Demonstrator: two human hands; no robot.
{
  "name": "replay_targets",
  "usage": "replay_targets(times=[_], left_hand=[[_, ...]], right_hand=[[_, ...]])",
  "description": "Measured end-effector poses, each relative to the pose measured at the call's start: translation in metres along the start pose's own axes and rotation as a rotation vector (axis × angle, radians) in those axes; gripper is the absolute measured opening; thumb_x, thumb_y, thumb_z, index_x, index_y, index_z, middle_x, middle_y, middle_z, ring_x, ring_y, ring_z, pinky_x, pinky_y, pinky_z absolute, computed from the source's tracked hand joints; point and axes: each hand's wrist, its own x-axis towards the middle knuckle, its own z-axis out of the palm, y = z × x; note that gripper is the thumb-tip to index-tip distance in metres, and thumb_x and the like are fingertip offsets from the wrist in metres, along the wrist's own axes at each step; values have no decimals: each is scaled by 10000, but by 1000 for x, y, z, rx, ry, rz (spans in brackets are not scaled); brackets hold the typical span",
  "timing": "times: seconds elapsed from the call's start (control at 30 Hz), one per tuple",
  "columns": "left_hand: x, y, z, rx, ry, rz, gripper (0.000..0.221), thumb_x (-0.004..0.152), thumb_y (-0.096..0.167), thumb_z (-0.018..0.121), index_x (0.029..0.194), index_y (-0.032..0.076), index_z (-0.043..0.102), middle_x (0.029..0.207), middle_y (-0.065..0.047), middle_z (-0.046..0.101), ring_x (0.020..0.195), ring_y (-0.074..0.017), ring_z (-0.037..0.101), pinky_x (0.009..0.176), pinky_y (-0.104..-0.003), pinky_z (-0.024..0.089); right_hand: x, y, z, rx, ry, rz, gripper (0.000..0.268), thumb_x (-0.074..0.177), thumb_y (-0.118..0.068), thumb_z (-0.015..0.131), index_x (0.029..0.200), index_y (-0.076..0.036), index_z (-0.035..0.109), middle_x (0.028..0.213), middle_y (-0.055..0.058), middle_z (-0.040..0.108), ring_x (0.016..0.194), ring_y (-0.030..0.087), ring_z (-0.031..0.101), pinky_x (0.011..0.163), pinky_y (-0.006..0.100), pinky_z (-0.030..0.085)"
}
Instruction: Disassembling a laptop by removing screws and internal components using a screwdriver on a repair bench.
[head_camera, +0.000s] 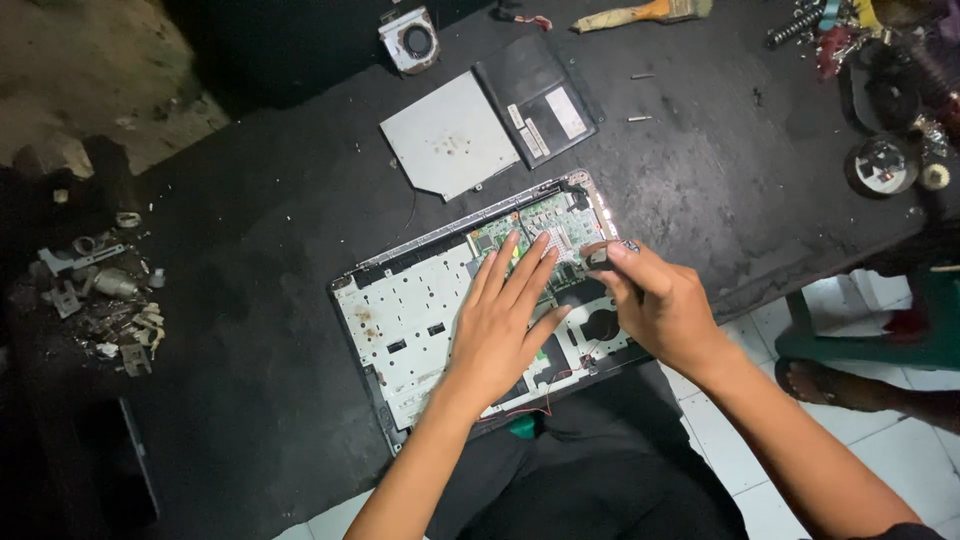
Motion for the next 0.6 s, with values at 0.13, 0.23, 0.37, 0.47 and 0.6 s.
replay_targets(times=[0.13,0.23,0.37,0.47,0.6], left_hand=[[0,-1,0,0,6,0,599,1046,371,576,1544,62,452,1659,-139,369,1573,-370,218,1286,-516,121],[0,0,0,1,1,2,601,1049,382,567,1543,60,450,1657,-144,370,1570,-379,222,1285,-526,121],[0,2,1,-4,23,3,596,1048,369,578,1537,51,456,1649,-168,374,1566,-387,233,1283,-522,127],[0,2,1,-4,26,3,598,1050,371,576,1543,56,449,1653,-170,365,1567,-381,232,1285,-515,124],[0,4,-1,15,20,-6,604,1050,396,566,1545,72,444,1654,-165,363,1566,-366,240,1286,-503,133]], right_hand=[[-8,7,7,-50,-2,-31,539,914,8,752,1345,-148,469,849,204,763,530,408,664,407,464,499],[-8,6,6,-36,8,-11,517,927,1,744,1333,-148,460,845,184,765,530,384,675,431,460,518],[-12,10,6,-30,-7,5,538,927,1,736,1345,-168,442,905,192,772,564,384,694,450,460,526],[-22,18,8,-27,-28,21,576,911,12,738,1356,-187,432,973,215,776,594,383,713,466,458,537],[-36,32,17,-90,-32,14,527,906,-21,755,1344,-169,503,986,208,776,612,385,716,465,453,533]])
